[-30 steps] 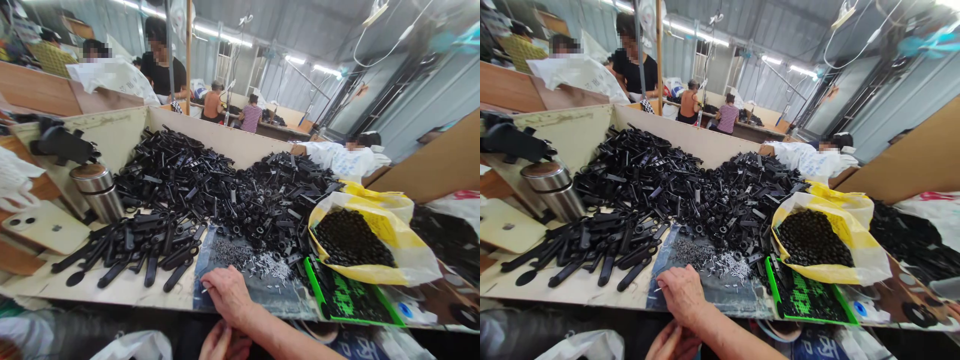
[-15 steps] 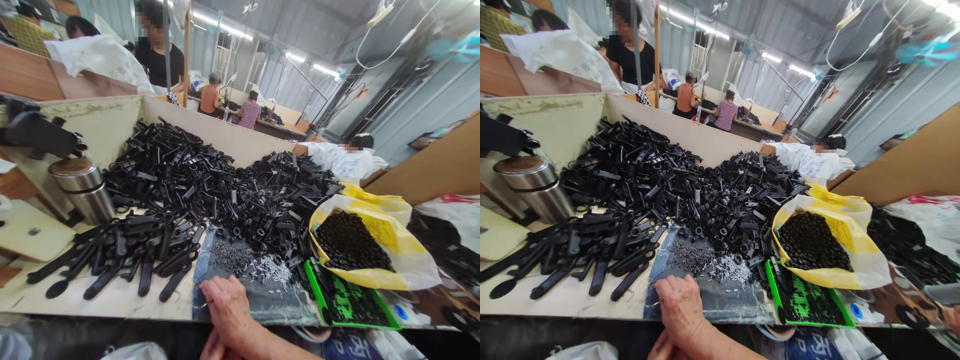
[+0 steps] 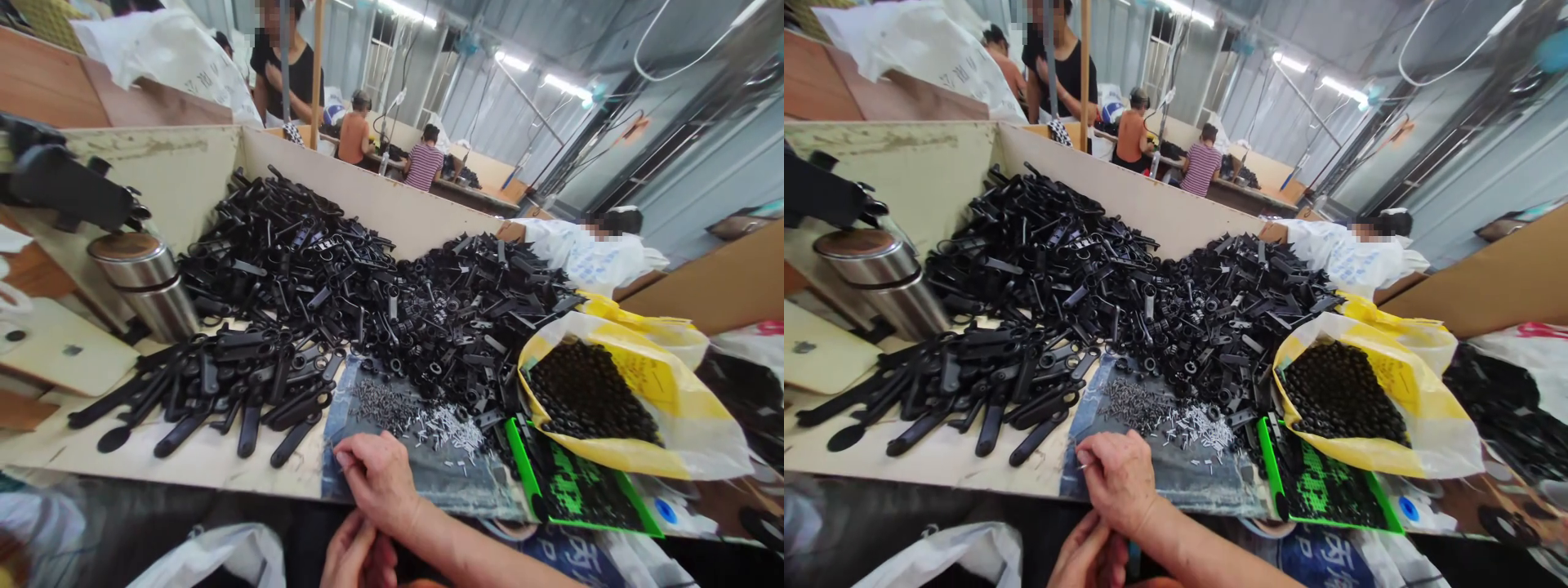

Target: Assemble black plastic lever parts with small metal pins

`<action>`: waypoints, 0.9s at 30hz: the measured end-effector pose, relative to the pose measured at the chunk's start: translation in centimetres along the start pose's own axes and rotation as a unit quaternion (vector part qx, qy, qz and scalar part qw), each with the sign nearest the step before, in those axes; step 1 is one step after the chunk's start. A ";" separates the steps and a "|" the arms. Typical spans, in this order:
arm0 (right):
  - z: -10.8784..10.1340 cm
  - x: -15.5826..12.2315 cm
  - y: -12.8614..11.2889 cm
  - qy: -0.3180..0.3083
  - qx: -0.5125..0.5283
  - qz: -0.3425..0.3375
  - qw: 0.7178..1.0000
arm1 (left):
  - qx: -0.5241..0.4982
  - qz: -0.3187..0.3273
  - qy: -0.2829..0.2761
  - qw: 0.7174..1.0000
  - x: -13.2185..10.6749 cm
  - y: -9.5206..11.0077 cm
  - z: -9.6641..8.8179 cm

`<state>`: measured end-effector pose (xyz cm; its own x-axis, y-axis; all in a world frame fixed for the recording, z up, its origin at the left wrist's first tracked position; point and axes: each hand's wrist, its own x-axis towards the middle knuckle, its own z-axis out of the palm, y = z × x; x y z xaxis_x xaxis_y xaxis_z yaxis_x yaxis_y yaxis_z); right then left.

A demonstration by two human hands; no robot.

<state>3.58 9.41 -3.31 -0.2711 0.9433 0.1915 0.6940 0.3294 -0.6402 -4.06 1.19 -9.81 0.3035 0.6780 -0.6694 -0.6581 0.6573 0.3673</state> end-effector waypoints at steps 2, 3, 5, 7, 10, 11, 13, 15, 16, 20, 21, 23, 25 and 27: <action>-1.4 0.4 -0.3 0.006 0.055 0.004 0.998 | 0.027 0.025 -0.013 0.999 -1.1 0.8 0.4; -2.4 0.5 -0.5 0.018 0.082 0.011 0.996 | 0.041 0.039 -0.018 0.998 -1.7 1.2 0.7; -4.9 0.7 -0.6 0.067 0.125 0.038 0.989 | 0.082 0.072 -0.027 0.994 -2.8 1.9 1.1; -7.7 0.6 -0.4 0.123 0.154 0.065 0.978 | 0.125 0.111 -0.024 0.986 -3.8 2.4 1.5; -10.9 -0.1 0.4 0.198 0.245 0.121 0.941 | 0.180 0.193 0.006 0.964 -4.7 2.9 1.9; -11.3 -0.6 0.7 0.191 0.272 0.144 0.932 | 0.200 0.223 0.014 0.954 -4.9 3.1 2.1; -11.4 -1.6 1.4 0.129 0.307 0.194 0.923 | 0.258 0.275 0.019 0.926 -5.1 3.5 2.4; -10.6 -2.5 1.9 0.051 0.328 0.242 0.912 | 0.329 0.318 0.021 0.889 -5.3 3.9 2.7; -10.1 -2.9 2.0 0.023 0.339 0.261 0.903 | 0.364 0.337 0.024 0.868 -5.3 4.1 2.9; -8.6 -3.7 2.2 0.003 0.399 0.297 0.868 | 0.454 0.402 0.040 0.794 -5.7 4.4 3.4; -8.5 -3.8 2.2 0.012 0.418 0.302 0.856 | 0.468 0.421 0.046 0.775 -5.8 4.5 3.5; -8.3 -4.2 2.5 0.026 0.465 0.319 0.826 | 0.489 0.466 0.072 0.733 -5.6 5.3 3.4; -7.8 -5.0 3.2 0.013 0.516 0.342 0.785 | 0.505 0.519 0.122 0.679 -5.2 7.2 3.1; -6.9 -6.3 4.1 -0.048 0.549 0.359 0.753 | 0.526 0.575 0.190 0.597 -4.7 10.4 2.8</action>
<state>12.72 5.13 -2.00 -0.1729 0.8373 -0.5187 -0.2707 -0.5467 -0.7923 -10.37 5.78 -1.04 -0.2425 0.8873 0.3922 0.5777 -0.1927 0.7932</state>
